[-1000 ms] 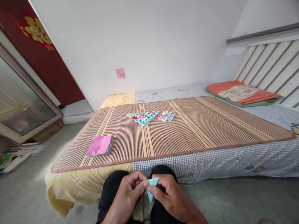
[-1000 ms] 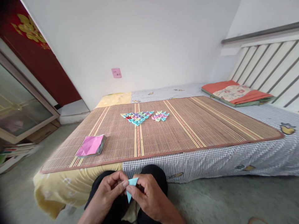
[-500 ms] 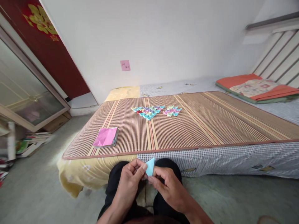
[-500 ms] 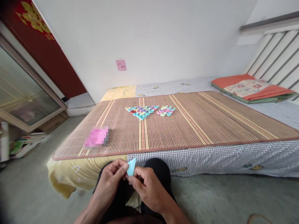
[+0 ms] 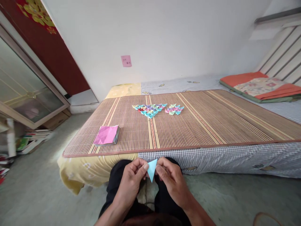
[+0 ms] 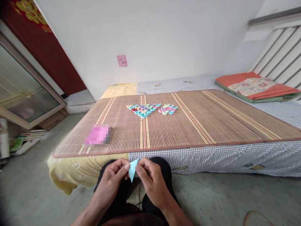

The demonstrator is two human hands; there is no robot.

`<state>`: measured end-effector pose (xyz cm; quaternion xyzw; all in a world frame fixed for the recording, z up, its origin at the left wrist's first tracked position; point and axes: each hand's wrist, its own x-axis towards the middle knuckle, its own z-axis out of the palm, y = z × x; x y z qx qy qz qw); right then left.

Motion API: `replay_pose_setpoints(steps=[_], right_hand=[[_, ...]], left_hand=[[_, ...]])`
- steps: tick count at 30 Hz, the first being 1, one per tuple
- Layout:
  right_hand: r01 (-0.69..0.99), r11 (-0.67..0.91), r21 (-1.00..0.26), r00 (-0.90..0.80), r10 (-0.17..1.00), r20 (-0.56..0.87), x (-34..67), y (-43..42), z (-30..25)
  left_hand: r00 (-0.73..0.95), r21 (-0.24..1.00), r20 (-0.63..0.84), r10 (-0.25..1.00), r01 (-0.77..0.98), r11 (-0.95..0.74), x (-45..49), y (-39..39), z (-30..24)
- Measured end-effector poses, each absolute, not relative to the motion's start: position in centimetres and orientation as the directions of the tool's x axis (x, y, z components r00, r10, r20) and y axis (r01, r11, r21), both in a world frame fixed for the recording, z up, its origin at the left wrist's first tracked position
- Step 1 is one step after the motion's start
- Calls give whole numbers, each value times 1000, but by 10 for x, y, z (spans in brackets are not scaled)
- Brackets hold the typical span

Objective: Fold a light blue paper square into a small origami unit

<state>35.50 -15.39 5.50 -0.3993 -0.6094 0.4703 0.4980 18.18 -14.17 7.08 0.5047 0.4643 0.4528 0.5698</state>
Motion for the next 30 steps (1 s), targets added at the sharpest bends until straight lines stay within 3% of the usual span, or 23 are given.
replay_pose_setpoints(steps=[9,15,20,24,30], right_hand=[[379,451,-808,-4,874,486,357,-154,51],[147,337,-930,-153,936,316,362,-150,58],[190,370,-909,-88,929,360,362,-149,56],[11,246,-969,-163,957,241,362,-149,53],[-211,110,-971,-252,954,163,362,-150,56]], left_hand=[[149,931,115,982,328,-159,189,-154,86],[264,991,-57,963,134,22,186,-150,80],[268,996,-76,960,70,59,187,-150,77],[236,996,-85,968,20,83,187,-148,77],[277,895,-234,932,-313,318,191,-145,78]])
